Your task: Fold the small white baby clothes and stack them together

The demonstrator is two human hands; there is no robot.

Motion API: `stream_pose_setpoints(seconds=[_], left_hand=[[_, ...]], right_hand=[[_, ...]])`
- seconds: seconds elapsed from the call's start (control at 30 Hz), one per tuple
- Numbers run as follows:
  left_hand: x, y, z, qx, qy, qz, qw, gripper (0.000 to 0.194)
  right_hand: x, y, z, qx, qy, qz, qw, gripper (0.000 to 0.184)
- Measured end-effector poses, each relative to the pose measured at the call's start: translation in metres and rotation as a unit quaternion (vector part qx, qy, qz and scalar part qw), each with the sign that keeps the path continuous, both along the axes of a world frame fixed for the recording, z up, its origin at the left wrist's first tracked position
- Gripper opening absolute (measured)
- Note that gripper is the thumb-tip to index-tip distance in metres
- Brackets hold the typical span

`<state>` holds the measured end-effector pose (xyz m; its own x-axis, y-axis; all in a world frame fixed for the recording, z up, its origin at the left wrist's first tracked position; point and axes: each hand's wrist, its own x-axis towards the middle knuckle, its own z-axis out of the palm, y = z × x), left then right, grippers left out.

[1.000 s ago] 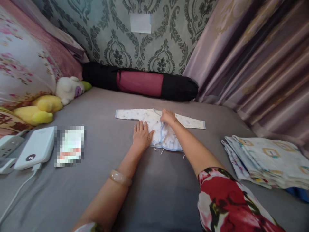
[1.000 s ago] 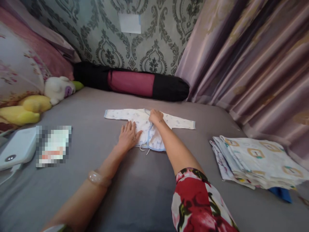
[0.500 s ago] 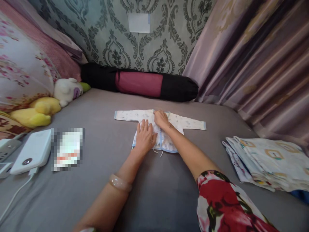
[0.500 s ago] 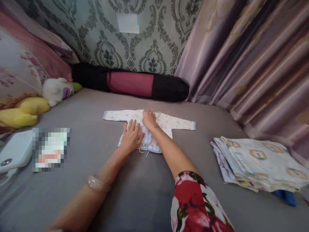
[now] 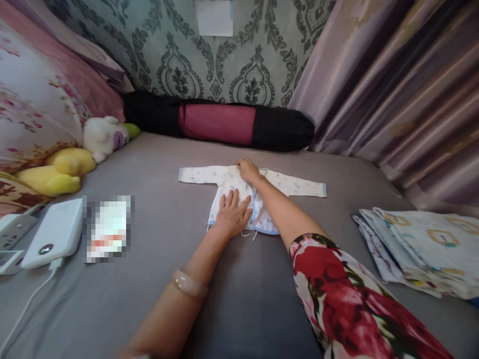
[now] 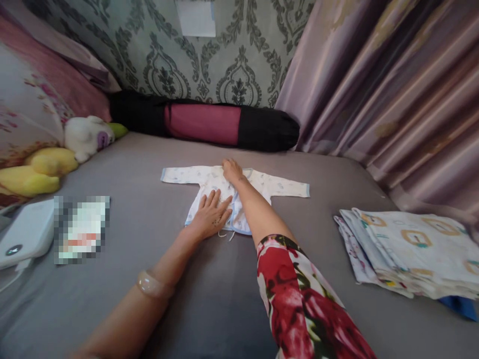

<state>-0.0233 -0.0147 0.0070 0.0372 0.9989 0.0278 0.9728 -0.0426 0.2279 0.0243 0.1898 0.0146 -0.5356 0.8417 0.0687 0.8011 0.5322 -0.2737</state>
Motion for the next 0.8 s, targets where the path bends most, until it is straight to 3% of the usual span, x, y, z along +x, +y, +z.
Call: stream_pose_setpoints(seconds=[0.17,0.37,0.5,0.8], left_hand=[[-0.001,0.001,0.007,0.025,-0.02,0.003,0.999,0.045],[0.007,0.004,0.02,0.09,-0.07,0.031,0.993,0.03],[0.015,0.003,0.02,0.072,-0.123,0.033,0.989,0.034],[0.021,0.003,0.022,-0.012,-0.173,0.09,0.981,0.034]], right_hand=[[0.016,0.013,0.014,-0.066,0.015,0.053,0.996,0.03],[0.075,0.001,0.042,-0.075,-0.016,0.069,0.995,0.031],[0.094,-0.023,0.041,-0.098,-0.077,0.076,0.989,0.032],[0.089,-0.037,0.036,-0.077,-0.1,0.021,0.992,0.023]])
